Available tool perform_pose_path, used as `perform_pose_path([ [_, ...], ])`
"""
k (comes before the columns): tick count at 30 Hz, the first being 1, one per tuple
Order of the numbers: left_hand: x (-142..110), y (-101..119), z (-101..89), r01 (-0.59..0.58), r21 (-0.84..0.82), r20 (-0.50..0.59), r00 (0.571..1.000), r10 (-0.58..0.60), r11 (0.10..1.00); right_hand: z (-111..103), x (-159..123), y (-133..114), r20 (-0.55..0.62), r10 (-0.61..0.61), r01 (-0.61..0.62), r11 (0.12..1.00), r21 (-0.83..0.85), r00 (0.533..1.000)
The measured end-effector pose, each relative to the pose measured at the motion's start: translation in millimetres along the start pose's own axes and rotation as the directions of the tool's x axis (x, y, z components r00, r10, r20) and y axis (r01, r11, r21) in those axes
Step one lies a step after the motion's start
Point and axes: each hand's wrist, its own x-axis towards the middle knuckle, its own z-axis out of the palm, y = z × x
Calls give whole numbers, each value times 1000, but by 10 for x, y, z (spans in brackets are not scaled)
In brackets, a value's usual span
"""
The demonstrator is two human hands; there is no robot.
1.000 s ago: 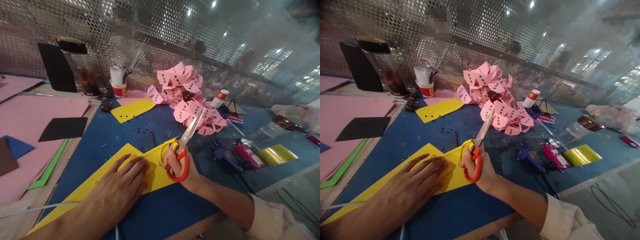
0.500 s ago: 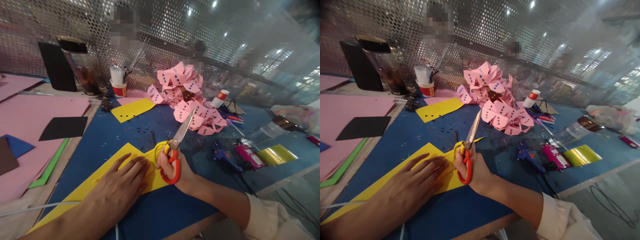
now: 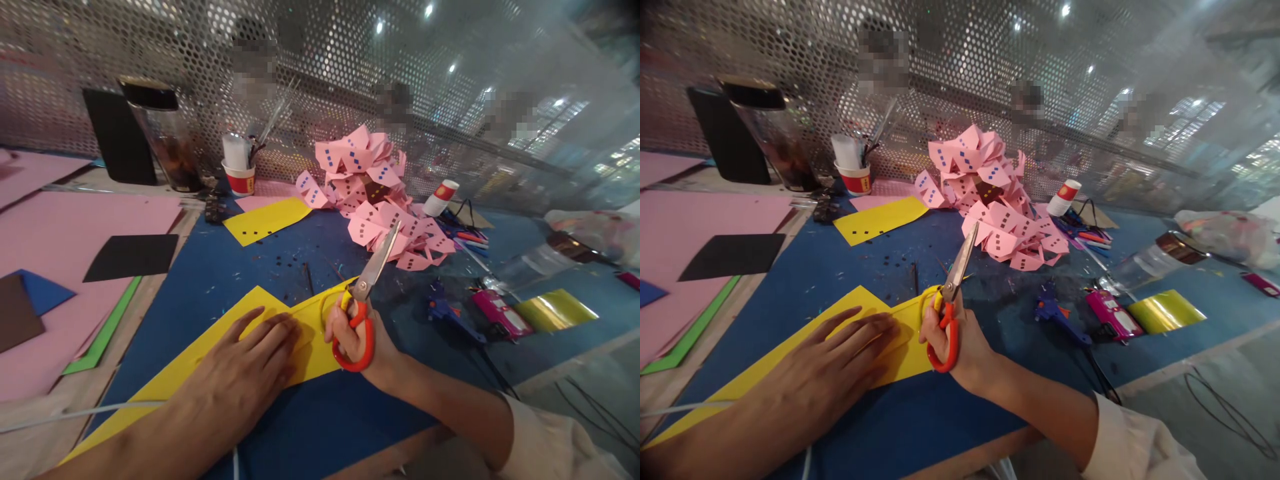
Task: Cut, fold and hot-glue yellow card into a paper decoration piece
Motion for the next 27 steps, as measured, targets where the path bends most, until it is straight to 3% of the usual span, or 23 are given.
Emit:
perform_pose_path([
  [5,15,-24,-39,-19,-3,28,999,19,1000,-71,41,-47,-74,45,-46,999,-9,996],
  [10,2,-57,-53,34,-134,76,997,-24,990,-243,162,-42,-172,5,-50,964,-261,985],
  [14,-3,-111,-69,65,-192,97,994,-47,979,-428,304,15,-213,21,-120,876,-466,977],
  [18,-12,-178,-42,76,-217,81,995,-60,973,-604,400,74,-193,69,-182,724,-666,979],
  [22,-32,-217,-2,45,-204,21,999,-42,978,-696,416,174,-111,26,-103,627,-772,993],
  [27,-13,-225,-28,-30,-155,-32,999,26,987,-703,370,229,-73,-166,32,554,-832,984],
])
